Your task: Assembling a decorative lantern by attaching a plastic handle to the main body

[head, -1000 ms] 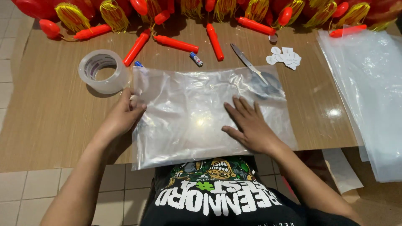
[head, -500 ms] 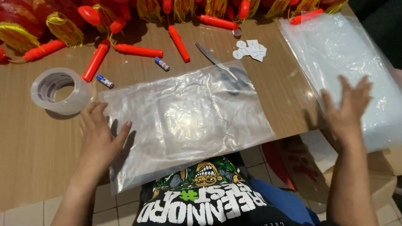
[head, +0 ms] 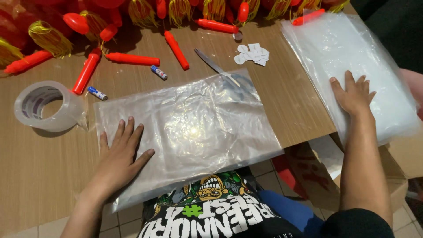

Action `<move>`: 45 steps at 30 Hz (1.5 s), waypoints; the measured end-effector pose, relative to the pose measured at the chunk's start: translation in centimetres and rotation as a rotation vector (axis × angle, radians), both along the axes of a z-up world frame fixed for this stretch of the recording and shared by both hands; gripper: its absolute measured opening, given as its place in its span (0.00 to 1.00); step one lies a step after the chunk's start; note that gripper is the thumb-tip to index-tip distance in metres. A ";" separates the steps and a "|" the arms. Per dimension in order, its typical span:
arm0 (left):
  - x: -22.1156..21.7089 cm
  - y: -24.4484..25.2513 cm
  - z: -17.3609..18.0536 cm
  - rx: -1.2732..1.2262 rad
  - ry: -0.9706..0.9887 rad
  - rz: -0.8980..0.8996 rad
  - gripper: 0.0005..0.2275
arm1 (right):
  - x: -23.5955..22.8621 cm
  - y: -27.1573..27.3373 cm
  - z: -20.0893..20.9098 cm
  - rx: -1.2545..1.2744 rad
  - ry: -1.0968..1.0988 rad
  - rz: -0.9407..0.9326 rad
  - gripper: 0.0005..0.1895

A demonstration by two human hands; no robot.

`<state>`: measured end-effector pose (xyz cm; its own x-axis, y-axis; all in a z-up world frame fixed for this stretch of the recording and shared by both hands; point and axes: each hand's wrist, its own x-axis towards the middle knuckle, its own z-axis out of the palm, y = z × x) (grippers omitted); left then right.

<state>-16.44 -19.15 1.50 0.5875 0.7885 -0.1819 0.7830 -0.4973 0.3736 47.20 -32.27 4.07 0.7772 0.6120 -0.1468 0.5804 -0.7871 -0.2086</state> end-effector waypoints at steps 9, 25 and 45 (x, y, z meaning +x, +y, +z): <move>1.5 -0.2 -0.4 0.079 0.019 -0.046 0.33 | 4.1 3.8 -1.6 0.085 -0.077 0.005 0.52; 1.9 -2.3 2.1 0.021 0.105 -0.111 0.33 | -20.1 19.3 -0.9 0.231 0.104 0.919 0.23; 2.7 -0.6 2.3 0.015 0.059 -0.118 0.31 | -24.9 21.8 1.9 0.426 0.269 1.097 0.21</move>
